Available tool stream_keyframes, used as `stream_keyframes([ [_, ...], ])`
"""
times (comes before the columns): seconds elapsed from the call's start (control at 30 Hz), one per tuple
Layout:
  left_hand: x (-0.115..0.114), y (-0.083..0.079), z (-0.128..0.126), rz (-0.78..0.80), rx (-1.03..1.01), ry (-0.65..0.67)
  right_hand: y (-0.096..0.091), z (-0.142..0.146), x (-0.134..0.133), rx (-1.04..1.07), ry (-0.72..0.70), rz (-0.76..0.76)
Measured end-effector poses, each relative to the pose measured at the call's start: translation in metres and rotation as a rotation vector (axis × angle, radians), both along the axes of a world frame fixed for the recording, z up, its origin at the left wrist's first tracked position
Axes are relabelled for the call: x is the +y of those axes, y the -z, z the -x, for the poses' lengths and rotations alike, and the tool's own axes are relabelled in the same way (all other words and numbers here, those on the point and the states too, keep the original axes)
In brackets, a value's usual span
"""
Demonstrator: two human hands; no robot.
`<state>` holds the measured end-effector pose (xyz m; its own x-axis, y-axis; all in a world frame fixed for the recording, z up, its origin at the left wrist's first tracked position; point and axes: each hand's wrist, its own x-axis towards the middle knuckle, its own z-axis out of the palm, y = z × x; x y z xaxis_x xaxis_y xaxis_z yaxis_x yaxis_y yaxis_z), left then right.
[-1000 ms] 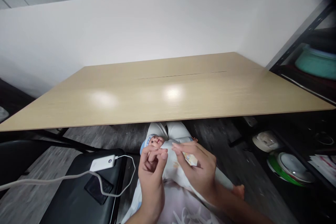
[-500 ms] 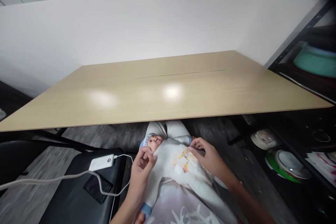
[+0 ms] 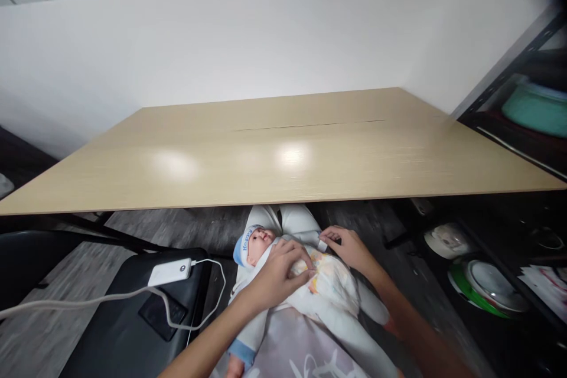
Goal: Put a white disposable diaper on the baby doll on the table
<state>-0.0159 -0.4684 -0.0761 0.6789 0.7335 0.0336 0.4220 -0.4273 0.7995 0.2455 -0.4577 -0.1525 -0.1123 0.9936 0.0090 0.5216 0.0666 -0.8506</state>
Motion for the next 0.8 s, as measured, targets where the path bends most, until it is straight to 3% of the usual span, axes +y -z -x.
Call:
stream_keyframes([
  [0.13, -0.008, -0.015, 0.018, 0.067, -0.108, 0.026, -0.013, 0.007, 0.005, -0.023, -0.034, -0.042],
  [0.3, -0.026, -0.027, 0.054, 0.312, -0.032, 0.16, -0.052, 0.039, -0.01, -0.008, -0.413, -0.061],
  [0.4, -0.034, -0.028, 0.062, 0.404, 0.009, 0.204, -0.072, 0.037, -0.02, -0.067, -0.423, -0.062],
  [0.47, -0.032, -0.029, 0.057, 0.373, -0.005, 0.19, -0.083, 0.021, -0.029, -0.104, -0.419, -0.004],
  [0.6, -0.002, -0.025, 0.014, 0.054, 0.038, 0.146, -0.097, -0.023, -0.055, -0.118, -0.406, 0.332],
  [0.7, 0.033, -0.011, -0.05, -0.109, 0.237, 0.378, -0.09, -0.038, -0.076, -0.103, -0.381, 0.558],
  [0.8, 0.054, 0.009, -0.118, -0.017, 0.567, 0.684, -0.062, -0.034, -0.094, -0.221, -0.307, 0.492],
])
